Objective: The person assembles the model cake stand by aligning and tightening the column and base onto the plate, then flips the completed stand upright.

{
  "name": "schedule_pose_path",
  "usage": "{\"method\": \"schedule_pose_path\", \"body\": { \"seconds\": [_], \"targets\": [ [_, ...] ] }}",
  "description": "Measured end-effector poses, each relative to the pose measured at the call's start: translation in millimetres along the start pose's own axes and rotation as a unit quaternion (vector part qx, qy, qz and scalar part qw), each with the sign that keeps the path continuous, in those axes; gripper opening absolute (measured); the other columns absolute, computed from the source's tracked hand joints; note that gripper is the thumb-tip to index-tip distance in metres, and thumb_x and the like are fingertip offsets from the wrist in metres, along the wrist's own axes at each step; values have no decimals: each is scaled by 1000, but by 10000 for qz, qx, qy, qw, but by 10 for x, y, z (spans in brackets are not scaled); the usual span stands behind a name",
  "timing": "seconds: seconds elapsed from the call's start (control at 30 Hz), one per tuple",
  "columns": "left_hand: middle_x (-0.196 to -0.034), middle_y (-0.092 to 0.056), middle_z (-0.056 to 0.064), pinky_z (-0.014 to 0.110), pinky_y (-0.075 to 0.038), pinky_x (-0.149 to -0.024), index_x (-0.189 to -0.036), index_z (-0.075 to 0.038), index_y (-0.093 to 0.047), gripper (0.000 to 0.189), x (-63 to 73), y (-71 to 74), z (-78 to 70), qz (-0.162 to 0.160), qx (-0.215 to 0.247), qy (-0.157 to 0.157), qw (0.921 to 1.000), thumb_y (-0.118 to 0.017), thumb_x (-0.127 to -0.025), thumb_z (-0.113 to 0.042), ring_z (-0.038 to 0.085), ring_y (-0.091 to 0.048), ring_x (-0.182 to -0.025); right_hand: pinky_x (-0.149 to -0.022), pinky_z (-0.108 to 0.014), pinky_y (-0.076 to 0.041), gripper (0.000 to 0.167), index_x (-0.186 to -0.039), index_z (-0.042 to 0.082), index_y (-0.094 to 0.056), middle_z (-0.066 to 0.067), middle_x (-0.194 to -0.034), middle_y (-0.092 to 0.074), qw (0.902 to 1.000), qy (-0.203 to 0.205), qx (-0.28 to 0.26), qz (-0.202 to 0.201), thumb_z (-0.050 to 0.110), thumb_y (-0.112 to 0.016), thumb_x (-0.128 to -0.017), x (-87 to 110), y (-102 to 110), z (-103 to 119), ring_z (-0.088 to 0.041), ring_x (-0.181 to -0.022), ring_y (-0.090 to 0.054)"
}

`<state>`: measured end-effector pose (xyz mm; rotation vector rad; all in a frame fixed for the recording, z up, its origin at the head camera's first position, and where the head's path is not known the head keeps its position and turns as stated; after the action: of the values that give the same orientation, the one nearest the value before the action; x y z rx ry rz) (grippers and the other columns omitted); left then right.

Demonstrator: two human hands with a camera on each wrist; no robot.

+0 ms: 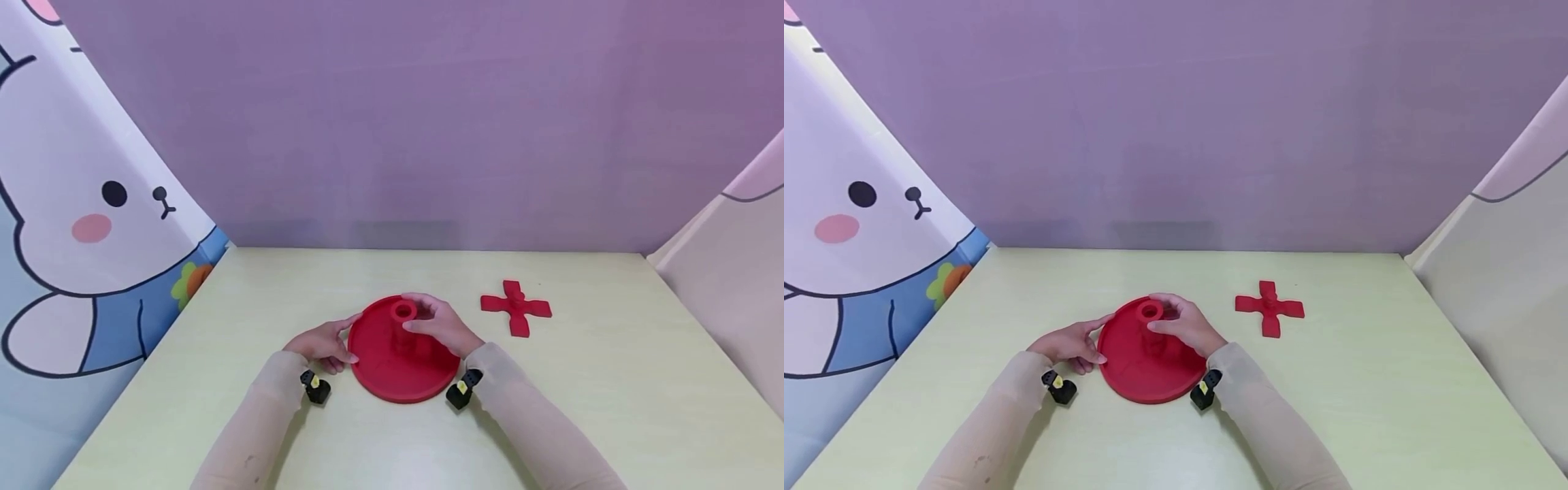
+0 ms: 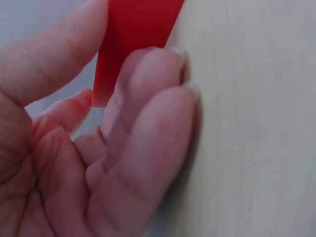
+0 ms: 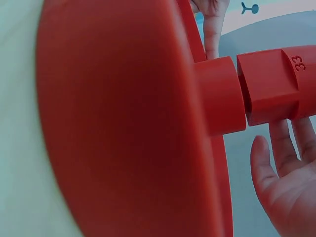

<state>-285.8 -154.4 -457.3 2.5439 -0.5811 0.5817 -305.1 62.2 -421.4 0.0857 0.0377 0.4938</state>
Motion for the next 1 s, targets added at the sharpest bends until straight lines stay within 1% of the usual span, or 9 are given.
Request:
{"method": "schedule_pose_path", "body": {
  "seconds": [0.2, 0.37, 0.53, 0.67, 0.77, 0.9, 1.0],
  "targets": [
    [-63, -58, 9, 25, -49, -52, -153, -24, -27, 88, 27, 4, 18, -58, -22, 47, 10000, -75, -81, -8, 16, -51, -50, -82, -37, -53, 65, -143, 5, -42, -14, -122, -52, 9997, 174, 113, 103, 12, -72, -85, -13, -32, -21, -25, -107, -51],
    [-62, -58, 9, 25, -50, -53, -153, -22, -27, 87, 0, -4, 3, -37, -125, -36, 9999, -75, -82, -7, 16, -52, -50, -84, -39, -53, 56, -139, 1, -48, -14, -122, -56, 9999, 93, 28, 131, 13, -69, -88, 14, -15, -34, -23, -104, -55],
    [-62, -58, 9, 24, -49, -52, -153, -23, -26, 88, -23, -3, -13, -19, -111, -28, 9999, -75, -81, -7, 16, -51, -50, -88, -40, -51, 49, -137, 1, -49, -15, -124, -57, 9998, 174, -10, 117, 11, -64, -91, 35, 7, 13, -20, -104, -57],
    [-62, -58, 8, 24, -48, -51, -153, -24, -26, 88, -17, 0, -8, -19, -99, -18, 9999, -74, -81, -6, 16, -50, -49, -89, -43, -51, 51, -138, 0, -48, -15, -125, -56, 9998, 129, -7, 118, 12, -64, -91, 42, 3, 17, -21, -105, -57],
    [-62, -57, 8, 24, -49, -52, -153, -22, -25, 88, -14, 0, -14, 11, -125, -51, 9999, -74, -82, -6, 15, -50, -49, -89, -44, -51, 52, -138, 0, -48, -14, -123, -57, 9999, 62, 100, -1, 14, -66, -91, 47, 15, 8, -22, -105, -56],
    [-62, -58, 8, 25, -50, -53, -153, -22, -25, 88, -13, -1, -19, 15, -107, -40, 9999, -74, -82, -7, 15, -51, -50, -88, -42, -51, 54, -139, 3, -47, -13, -120, -55, 9991, 96, 371, -199, 14, -67, -90, 61, 31, 22, -24, -105, -53],
    [-63, -59, 9, 25, -50, -53, -153, -24, -26, 88, -11, -1, -20, -29, -57, 6, 10000, -75, -82, -8, 16, -52, -50, -86, -40, -52, 59, -142, 4, -43, -14, -123, -53, 9985, 177, 472, -190, 15, -68, -89, 76, 25, 43, -26, -109, -51]
  ]
}}
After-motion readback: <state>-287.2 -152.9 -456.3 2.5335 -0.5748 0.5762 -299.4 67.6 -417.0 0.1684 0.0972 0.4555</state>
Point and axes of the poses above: each hand's wrist, its own x-axis away from the middle knuckle, its own y-axis out of the back of the hand, z = x × y, the point moved 6 cm from there along -x, towards the middle knuckle
